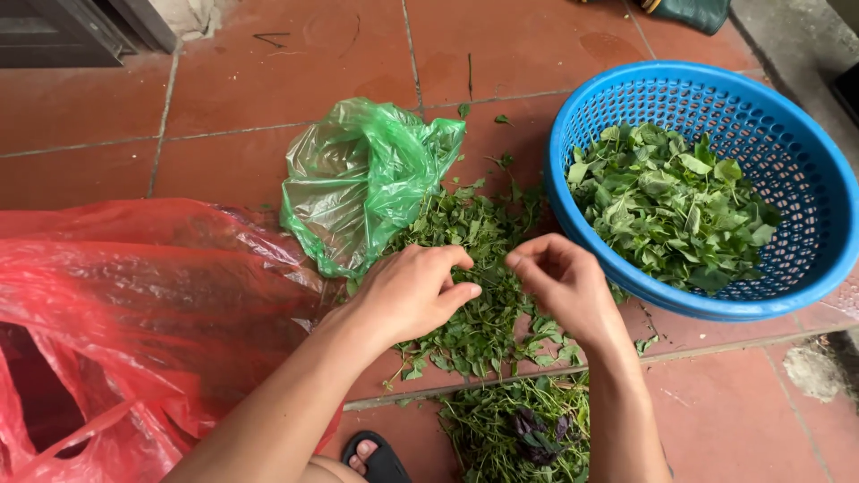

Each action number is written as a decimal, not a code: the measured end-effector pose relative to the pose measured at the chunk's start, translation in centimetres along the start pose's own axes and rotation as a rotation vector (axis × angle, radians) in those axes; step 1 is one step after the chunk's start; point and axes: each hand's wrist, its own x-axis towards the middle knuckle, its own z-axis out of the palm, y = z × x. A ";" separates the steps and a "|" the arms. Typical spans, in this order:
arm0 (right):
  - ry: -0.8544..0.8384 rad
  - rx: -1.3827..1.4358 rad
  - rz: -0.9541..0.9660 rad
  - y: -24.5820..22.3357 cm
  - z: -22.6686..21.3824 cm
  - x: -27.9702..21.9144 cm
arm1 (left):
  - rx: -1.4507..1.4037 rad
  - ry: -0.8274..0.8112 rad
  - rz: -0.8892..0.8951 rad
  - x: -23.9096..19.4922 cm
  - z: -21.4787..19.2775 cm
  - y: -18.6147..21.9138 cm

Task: Sorting and plucking green leafy vegetables from stems and placing them into a blue basket.

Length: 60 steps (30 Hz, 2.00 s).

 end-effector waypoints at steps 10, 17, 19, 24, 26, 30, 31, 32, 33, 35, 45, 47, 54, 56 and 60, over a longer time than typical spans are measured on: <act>-0.397 -0.594 0.018 0.4 -0.6 -1.1 | 0.033 0.037 -0.081 -0.3 -0.8 1.0; -0.407 -0.772 0.055 3.0 0.6 -0.3 | -0.026 0.053 -0.062 -0.6 -0.8 0.9; -0.317 -0.600 0.009 1.3 -0.1 -0.4 | -0.020 0.009 -0.008 -0.7 -0.6 0.9; -0.291 -0.518 -0.119 -2.9 -0.2 -1.5 | -0.043 0.034 0.095 0.0 0.4 0.4; -0.281 -0.498 -0.145 -3.6 0.0 -1.8 | -0.057 0.041 0.139 0.0 0.7 0.4; -0.252 -0.499 -0.181 -3.8 -0.3 -2.0 | -0.075 0.184 0.149 0.6 1.1 0.2; -0.252 -0.494 -0.179 -3.5 -0.3 -2.0 | -0.070 0.214 0.143 0.7 1.1 0.1; -0.250 -0.494 -0.176 -3.5 -0.6 -2.0 | -0.071 0.211 0.144 0.6 0.9 0.0; -0.274 -0.576 -0.160 -3.4 -0.8 -2.1 | -0.074 0.234 0.139 0.4 0.7 -0.1; -0.294 -0.656 -0.143 -3.7 -1.0 -2.4 | -0.076 0.254 0.136 0.2 0.4 -0.1; -0.165 -0.251 -0.332 -3.7 0.1 -2.7 | -0.379 0.262 0.105 0.7 1.6 -0.3; -0.154 -0.213 -0.325 -3.8 0.2 -2.9 | -0.425 0.259 0.097 1.0 1.9 -0.5; -0.209 -0.029 -0.221 -3.2 0.5 -2.6 | -0.565 0.235 0.120 1.7 2.6 -0.9; -0.229 0.022 -0.211 -3.2 0.6 -2.4 | -0.581 0.245 0.126 1.8 2.6 -1.0; -0.172 0.009 -0.259 -2.2 0.5 -2.1 | -0.548 0.260 0.168 1.7 2.6 -0.9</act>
